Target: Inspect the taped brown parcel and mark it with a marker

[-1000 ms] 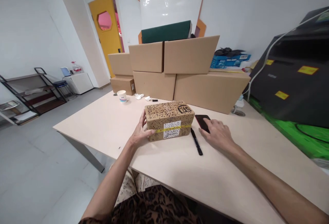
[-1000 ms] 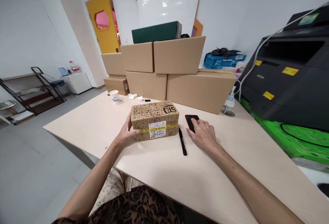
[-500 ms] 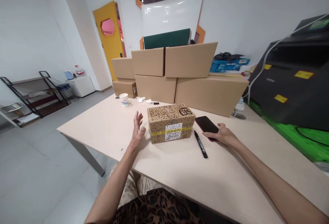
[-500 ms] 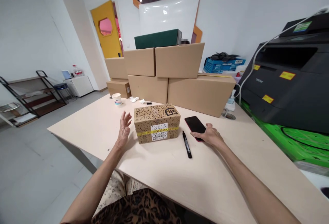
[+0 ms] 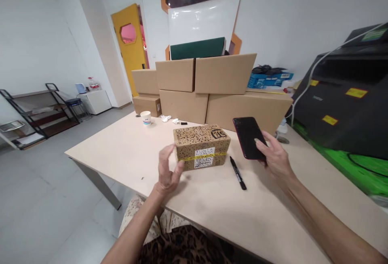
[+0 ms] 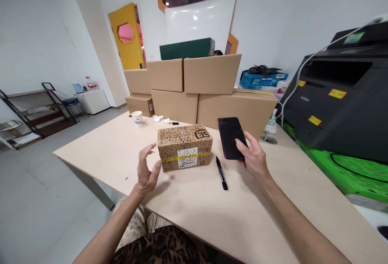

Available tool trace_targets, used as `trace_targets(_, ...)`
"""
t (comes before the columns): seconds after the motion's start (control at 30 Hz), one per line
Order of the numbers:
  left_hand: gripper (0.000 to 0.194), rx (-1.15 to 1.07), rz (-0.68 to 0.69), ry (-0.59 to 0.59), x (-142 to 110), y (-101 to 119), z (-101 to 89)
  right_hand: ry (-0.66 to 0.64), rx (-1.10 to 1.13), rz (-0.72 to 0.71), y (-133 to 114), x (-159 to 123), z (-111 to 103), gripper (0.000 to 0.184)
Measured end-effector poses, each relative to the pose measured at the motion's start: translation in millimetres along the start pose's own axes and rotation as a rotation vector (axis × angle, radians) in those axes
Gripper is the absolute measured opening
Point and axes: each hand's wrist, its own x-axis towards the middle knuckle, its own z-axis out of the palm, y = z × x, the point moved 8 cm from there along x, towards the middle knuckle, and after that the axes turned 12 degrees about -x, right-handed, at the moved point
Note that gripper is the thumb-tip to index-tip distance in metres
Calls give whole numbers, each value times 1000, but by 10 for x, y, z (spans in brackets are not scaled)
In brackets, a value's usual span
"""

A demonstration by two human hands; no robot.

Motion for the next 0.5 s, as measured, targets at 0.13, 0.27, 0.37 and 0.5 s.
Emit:
trace_targets(0.13, 52, -328, -463, -300, -165, 160, 674, -190, 112, -64, -351, -415, 423, 66)
trace_targets(0.27, 69, -601, -758, -383, -306, 284, 1117, -385, 199, -39, -490, -774, 851, 72)
trace_targets(0.37, 68, -697, -803, -343, -304, 316, 1171, -585, 221, 30, -474, -940, 1148, 86)
trace_targets(0.5, 74, -742, -855, -279, -298, 243, 1074, -658, 243, 72, -430, -981, 1321, 92)
